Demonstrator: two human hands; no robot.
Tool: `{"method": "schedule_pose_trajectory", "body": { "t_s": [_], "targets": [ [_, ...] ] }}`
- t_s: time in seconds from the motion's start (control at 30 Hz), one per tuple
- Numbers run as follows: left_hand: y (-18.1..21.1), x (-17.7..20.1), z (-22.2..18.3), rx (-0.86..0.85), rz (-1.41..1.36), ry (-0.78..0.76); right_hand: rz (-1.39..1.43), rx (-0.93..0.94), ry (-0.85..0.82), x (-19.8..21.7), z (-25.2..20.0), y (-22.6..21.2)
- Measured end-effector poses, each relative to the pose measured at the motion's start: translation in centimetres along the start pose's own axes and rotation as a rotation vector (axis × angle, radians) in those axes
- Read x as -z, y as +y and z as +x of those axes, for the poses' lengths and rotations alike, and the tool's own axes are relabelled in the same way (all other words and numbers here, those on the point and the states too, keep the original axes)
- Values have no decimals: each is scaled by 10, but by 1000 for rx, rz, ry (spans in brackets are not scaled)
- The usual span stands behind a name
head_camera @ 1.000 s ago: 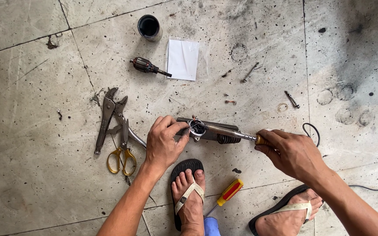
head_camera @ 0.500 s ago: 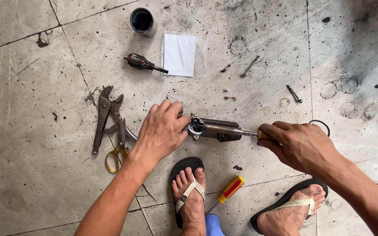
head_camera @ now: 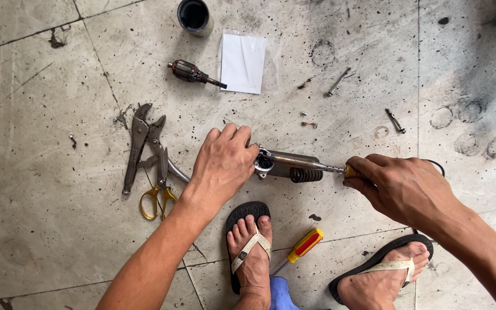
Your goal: Soldering wires onto a small component on the workshop floor
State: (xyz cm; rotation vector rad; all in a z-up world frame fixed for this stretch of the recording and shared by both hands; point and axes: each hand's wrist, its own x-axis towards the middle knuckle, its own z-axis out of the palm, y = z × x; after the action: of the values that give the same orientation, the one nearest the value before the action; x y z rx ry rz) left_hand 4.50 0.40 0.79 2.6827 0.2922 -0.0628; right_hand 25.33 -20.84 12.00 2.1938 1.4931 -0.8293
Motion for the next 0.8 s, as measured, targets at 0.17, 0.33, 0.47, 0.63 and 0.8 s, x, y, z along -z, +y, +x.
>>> {"method": "schedule_pose_trajectory", "body": {
  "t_s": [0.17, 0.33, 0.47, 0.63, 0.8],
  "targets": [
    [2, 3, 0, -24, 98, 16, -48, -41, -13, 2, -1, -5],
    [-1, -1, -1, -20, 98, -9, -60, -53, -53, -2, 0, -3],
    [-5, -10, -4, 6, -34, -11, -54, -60, -50, -3, 0, -4],
    [-7, -14, -6, 8, -128, 12, -47, -62, -52, -1, 0, -5],
    [-16, -15, -2, 16, -264, -66, -51, -57, -53, 2, 1, -5]
  ]
}}
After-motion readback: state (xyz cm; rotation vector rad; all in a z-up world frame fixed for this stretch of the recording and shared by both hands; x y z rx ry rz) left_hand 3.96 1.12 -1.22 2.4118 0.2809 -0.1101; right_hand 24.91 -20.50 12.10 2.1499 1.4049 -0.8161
